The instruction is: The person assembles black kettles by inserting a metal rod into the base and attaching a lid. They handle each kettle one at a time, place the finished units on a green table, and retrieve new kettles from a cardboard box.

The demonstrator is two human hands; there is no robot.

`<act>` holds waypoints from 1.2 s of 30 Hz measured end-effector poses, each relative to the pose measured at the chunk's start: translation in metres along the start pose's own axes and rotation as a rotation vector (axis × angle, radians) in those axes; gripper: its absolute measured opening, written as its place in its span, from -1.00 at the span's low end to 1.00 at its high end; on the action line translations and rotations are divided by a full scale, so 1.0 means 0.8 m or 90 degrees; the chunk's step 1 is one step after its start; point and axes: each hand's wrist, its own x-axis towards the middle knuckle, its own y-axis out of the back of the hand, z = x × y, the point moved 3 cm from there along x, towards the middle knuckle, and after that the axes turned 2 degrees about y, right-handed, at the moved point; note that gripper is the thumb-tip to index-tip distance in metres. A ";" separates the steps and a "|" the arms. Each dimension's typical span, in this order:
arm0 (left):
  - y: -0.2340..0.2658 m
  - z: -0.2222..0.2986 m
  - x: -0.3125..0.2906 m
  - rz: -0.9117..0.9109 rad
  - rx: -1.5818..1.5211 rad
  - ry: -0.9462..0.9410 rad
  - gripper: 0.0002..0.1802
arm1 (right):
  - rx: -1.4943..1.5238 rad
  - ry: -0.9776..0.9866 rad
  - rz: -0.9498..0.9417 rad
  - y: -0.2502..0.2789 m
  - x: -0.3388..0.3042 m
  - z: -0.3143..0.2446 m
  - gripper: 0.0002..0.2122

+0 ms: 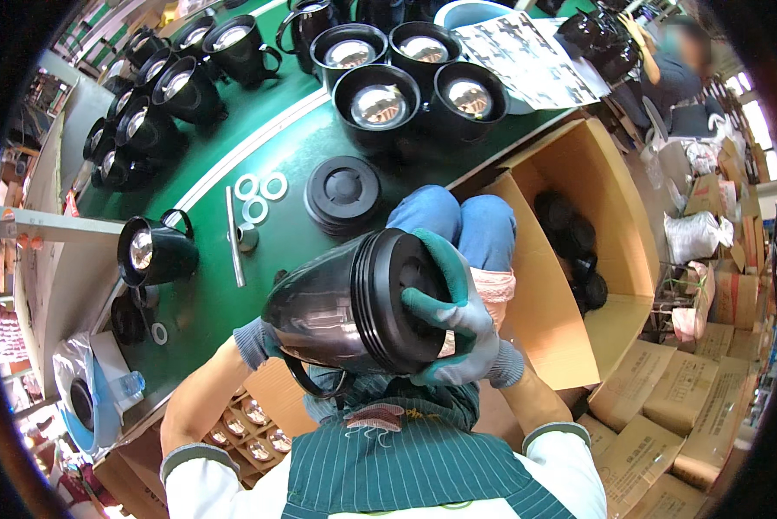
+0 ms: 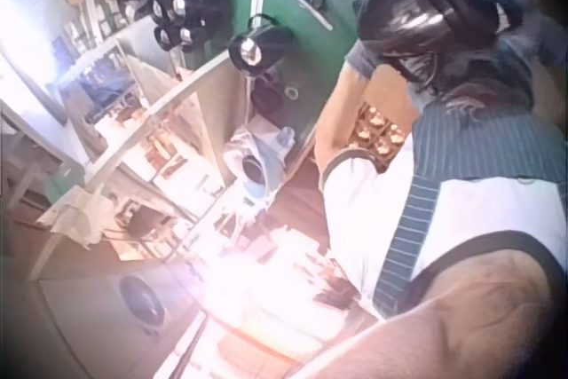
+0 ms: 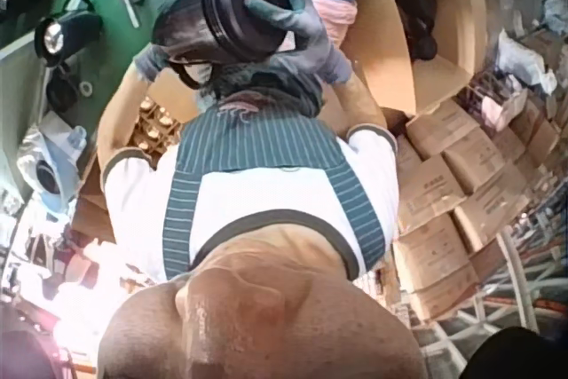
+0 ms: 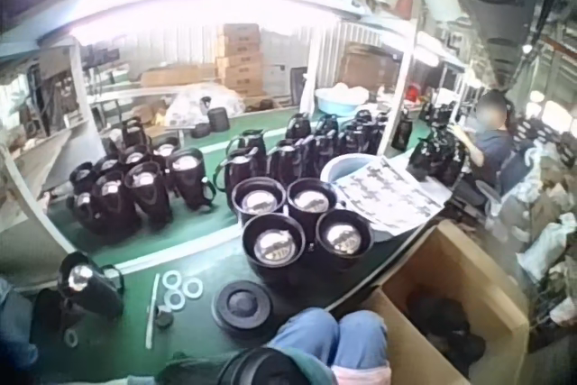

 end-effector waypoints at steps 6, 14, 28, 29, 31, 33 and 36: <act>0.124 -0.082 -0.040 0.205 -0.095 -0.012 -0.33 | -0.135 -0.052 0.053 0.020 -0.021 0.001 0.37; 0.141 -0.069 -0.072 0.350 -0.068 -0.107 -0.28 | -0.168 -0.033 0.021 0.038 0.000 0.002 0.33; 0.093 0.005 -0.020 0.175 0.108 -0.072 -0.49 | -0.262 0.083 -0.041 0.036 0.025 -0.020 0.29; 0.090 0.008 -0.019 0.173 0.120 -0.075 -0.50 | -0.251 0.066 -0.049 0.037 0.026 -0.022 0.26; 0.082 0.011 -0.018 0.181 0.149 -0.090 -0.53 | -0.228 0.046 -0.046 0.038 0.028 -0.022 0.25; 0.074 0.021 -0.020 0.200 0.198 -0.124 -0.55 | -0.238 -0.019 -0.069 0.047 0.044 -0.032 0.25; 0.050 0.035 -0.023 0.245 0.294 -0.194 -0.59 | -0.226 -0.012 -0.079 0.057 0.046 -0.033 0.29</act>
